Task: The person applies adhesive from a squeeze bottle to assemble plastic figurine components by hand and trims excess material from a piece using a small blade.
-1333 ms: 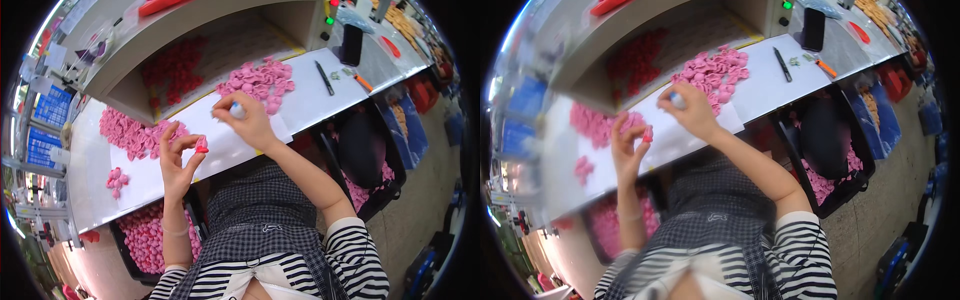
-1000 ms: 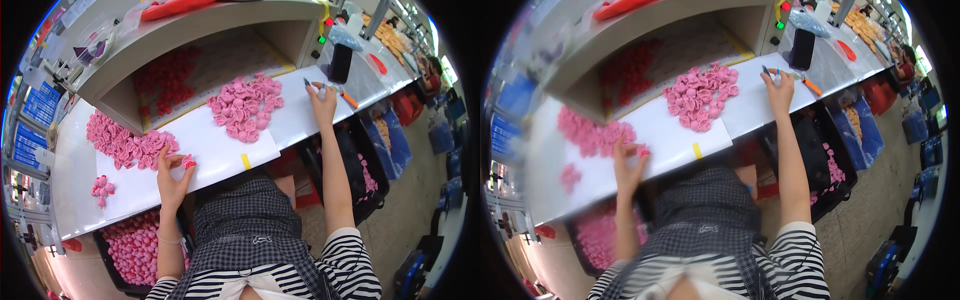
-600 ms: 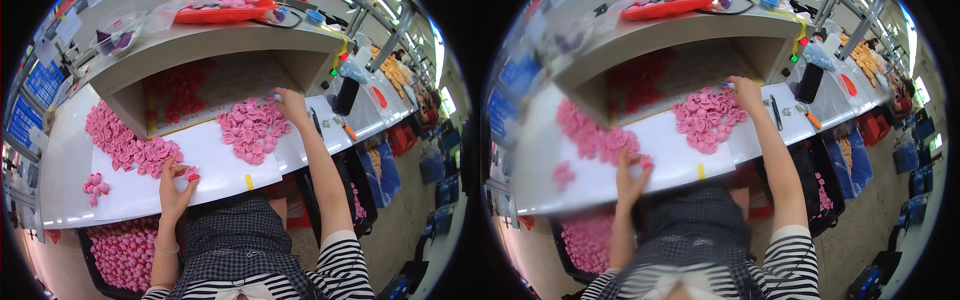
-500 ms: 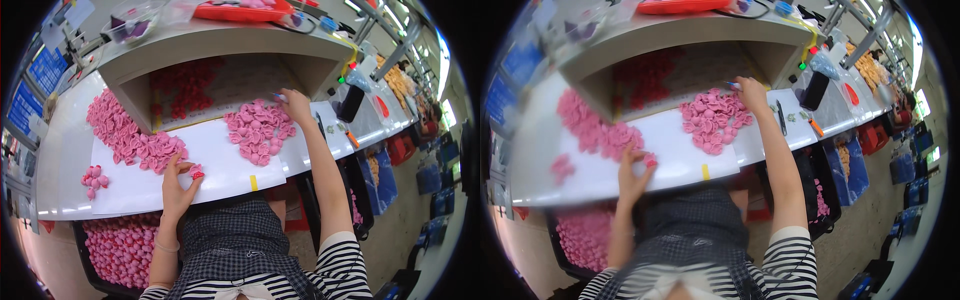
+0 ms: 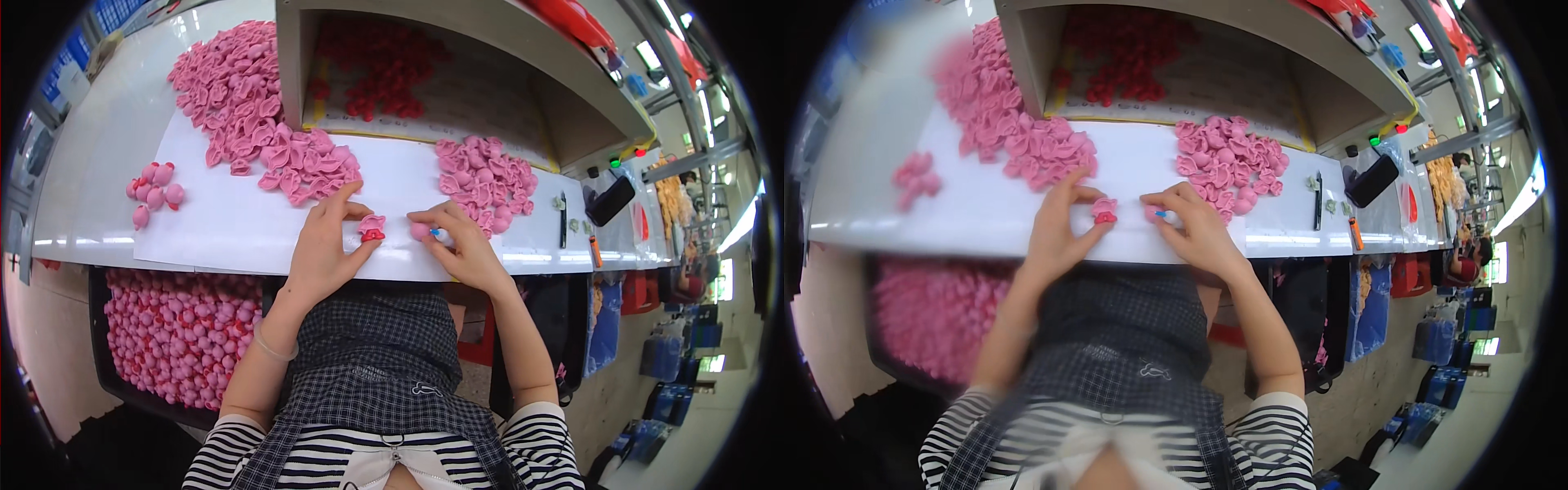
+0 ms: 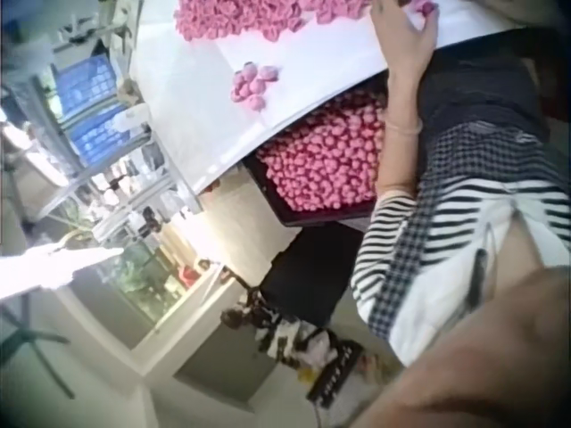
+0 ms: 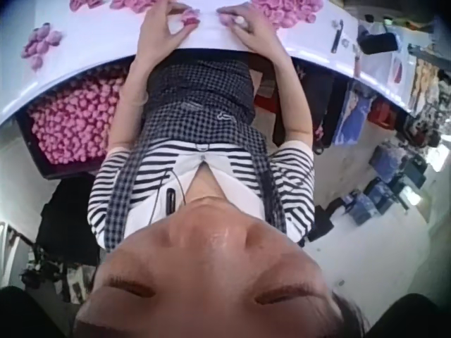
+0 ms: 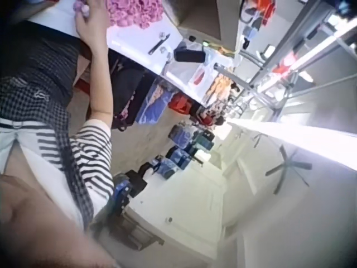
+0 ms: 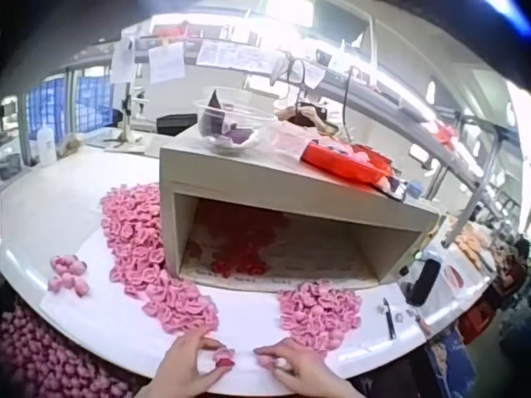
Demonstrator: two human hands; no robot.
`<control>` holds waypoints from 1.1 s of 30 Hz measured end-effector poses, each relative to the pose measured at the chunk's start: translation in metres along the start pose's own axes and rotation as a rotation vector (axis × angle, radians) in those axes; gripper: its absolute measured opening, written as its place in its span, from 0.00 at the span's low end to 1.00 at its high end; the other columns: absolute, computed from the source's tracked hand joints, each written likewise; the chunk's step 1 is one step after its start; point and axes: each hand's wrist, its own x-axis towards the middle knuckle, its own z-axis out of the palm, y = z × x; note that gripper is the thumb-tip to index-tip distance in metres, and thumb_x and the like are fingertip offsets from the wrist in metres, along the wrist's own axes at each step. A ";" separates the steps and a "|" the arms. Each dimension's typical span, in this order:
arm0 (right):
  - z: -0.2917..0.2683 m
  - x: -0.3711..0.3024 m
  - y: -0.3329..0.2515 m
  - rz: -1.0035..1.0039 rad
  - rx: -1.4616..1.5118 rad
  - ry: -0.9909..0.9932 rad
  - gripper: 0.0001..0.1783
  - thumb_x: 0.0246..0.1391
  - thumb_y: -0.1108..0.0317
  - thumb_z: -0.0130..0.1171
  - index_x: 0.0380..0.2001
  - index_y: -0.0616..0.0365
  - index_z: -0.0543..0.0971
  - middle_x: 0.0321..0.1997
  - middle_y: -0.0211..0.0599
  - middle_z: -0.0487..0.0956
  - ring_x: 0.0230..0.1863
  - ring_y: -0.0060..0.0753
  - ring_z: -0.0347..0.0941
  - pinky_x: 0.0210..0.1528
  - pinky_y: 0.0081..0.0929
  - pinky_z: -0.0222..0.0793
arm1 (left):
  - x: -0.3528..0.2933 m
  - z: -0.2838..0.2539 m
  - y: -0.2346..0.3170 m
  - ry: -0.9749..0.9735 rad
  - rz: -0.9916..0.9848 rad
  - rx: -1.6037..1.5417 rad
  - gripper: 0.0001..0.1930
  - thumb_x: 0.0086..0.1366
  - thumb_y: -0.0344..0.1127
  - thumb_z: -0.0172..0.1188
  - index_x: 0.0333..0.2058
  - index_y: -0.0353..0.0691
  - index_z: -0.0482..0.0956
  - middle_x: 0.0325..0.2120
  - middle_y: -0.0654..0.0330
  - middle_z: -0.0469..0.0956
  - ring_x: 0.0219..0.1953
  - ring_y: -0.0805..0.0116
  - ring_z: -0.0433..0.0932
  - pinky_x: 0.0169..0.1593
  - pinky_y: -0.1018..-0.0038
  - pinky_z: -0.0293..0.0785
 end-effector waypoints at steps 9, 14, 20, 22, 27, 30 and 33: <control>0.028 -0.002 -0.004 -0.026 -0.073 0.258 0.17 0.44 0.74 0.70 0.40 0.60 0.80 0.39 0.36 0.80 0.38 0.34 0.76 0.41 0.25 0.71 | -0.002 -0.004 -0.003 -0.046 0.019 -0.020 0.40 0.52 0.33 0.70 0.62 0.36 0.60 0.42 0.59 0.81 0.51 0.55 0.74 0.56 0.64 0.64; 0.041 0.019 -0.016 -0.015 0.340 0.197 0.16 0.43 0.75 0.72 0.38 0.59 0.82 0.44 0.34 0.82 0.37 0.21 0.74 0.39 0.18 0.69 | -0.001 -0.006 -0.001 -0.075 -0.050 -0.035 0.40 0.53 0.34 0.70 0.62 0.35 0.59 0.42 0.58 0.82 0.53 0.54 0.73 0.57 0.63 0.64; 0.042 0.025 -0.017 -0.088 0.342 0.097 0.15 0.45 0.75 0.71 0.39 0.60 0.83 0.44 0.36 0.82 0.41 0.27 0.76 0.40 0.20 0.70 | 0.001 -0.002 -0.006 -0.044 -0.041 -0.041 0.42 0.51 0.33 0.72 0.63 0.34 0.61 0.41 0.56 0.83 0.52 0.54 0.74 0.58 0.64 0.64; 0.040 0.025 -0.024 -0.123 0.218 0.092 0.12 0.47 0.75 0.69 0.38 0.60 0.83 0.44 0.36 0.81 0.42 0.29 0.76 0.41 0.22 0.70 | 0.001 -0.004 -0.005 -0.038 -0.042 -0.035 0.42 0.51 0.33 0.73 0.63 0.35 0.61 0.41 0.57 0.83 0.52 0.54 0.74 0.58 0.64 0.64; 0.050 0.022 -0.029 -0.050 0.148 0.171 0.16 0.49 0.74 0.68 0.42 0.60 0.80 0.44 0.38 0.81 0.42 0.30 0.76 0.41 0.21 0.70 | -0.001 -0.004 -0.002 -0.058 -0.019 -0.046 0.41 0.53 0.33 0.70 0.63 0.35 0.58 0.42 0.59 0.82 0.51 0.55 0.74 0.57 0.63 0.64; 0.052 0.018 -0.026 0.107 0.361 0.180 0.20 0.49 0.74 0.69 0.45 0.61 0.75 0.44 0.40 0.81 0.40 0.26 0.76 0.39 0.18 0.70 | -0.003 -0.003 0.000 0.023 0.068 -0.023 0.40 0.52 0.31 0.70 0.63 0.36 0.60 0.42 0.60 0.82 0.51 0.55 0.74 0.57 0.63 0.65; 0.055 0.017 -0.020 0.169 0.661 0.189 0.22 0.47 0.74 0.71 0.44 0.62 0.72 0.44 0.43 0.81 0.38 0.20 0.74 0.38 0.15 0.69 | 0.000 -0.006 0.007 0.190 0.137 -0.037 0.40 0.49 0.28 0.73 0.61 0.35 0.64 0.41 0.59 0.83 0.47 0.61 0.77 0.55 0.67 0.68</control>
